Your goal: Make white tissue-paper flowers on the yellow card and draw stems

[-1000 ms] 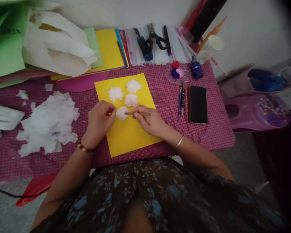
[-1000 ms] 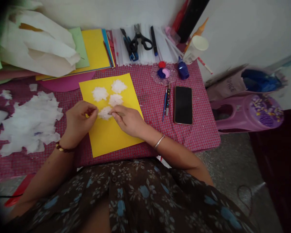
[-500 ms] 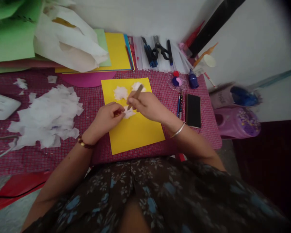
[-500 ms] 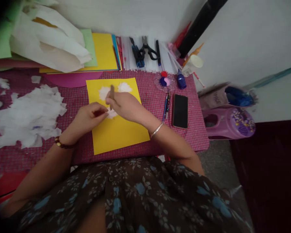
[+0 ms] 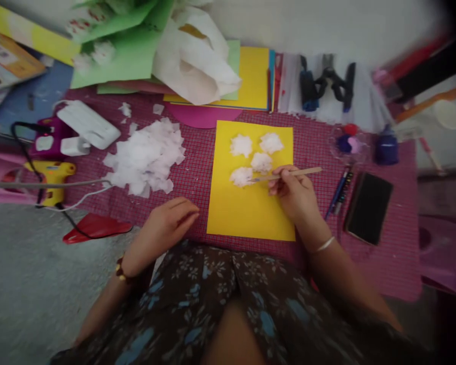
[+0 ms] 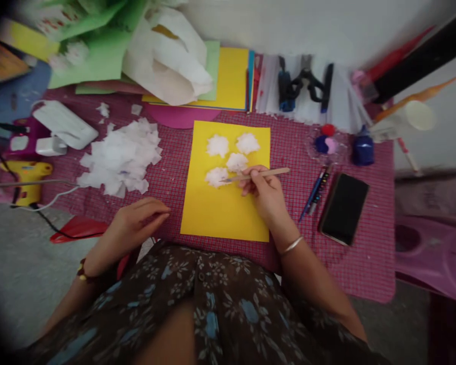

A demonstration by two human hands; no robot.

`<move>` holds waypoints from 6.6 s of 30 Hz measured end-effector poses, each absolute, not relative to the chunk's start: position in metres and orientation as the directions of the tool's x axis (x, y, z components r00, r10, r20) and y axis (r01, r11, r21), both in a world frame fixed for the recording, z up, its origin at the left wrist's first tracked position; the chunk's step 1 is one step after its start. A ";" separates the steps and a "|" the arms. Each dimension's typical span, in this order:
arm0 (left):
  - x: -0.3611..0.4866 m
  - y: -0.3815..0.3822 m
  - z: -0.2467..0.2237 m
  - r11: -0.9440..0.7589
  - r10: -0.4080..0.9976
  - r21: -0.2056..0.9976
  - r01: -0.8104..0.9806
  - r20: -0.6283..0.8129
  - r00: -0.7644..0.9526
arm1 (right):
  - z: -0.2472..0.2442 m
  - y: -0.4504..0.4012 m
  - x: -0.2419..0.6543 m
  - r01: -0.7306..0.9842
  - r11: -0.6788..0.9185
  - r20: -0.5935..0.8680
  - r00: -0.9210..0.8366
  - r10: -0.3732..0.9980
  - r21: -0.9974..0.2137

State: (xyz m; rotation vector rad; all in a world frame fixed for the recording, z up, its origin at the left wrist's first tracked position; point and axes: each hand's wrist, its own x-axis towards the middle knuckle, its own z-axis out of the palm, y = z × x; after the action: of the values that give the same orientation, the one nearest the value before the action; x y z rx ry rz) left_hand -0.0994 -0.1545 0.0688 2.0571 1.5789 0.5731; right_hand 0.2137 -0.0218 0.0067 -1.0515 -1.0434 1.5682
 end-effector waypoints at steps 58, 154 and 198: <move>-0.055 -0.001 0.033 -0.047 0.997 0.770 0.636 -0.007 0.081 | 0.017 -0.027 0.221 0.072 0.106 0.076 -0.337 0.938 -0.992; -0.044 -0.004 0.028 -0.271 0.952 0.744 0.610 0.112 0.286 | 0.027 0.011 0.195 0.172 -0.121 -0.169 -0.296 0.940 -0.978; 0.020 -0.039 -0.004 -0.120 0.956 0.365 0.923 0.293 0.009 | 0.017 -0.090 0.229 -0.177 0.054 0.059 -0.028 0.998 -0.983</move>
State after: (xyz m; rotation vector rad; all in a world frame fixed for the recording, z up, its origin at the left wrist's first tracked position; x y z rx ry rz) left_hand 0.0205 -0.0395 -0.0043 2.1813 2.0364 0.7333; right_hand 0.2290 -0.0898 0.0174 -1.0218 -1.1278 1.2696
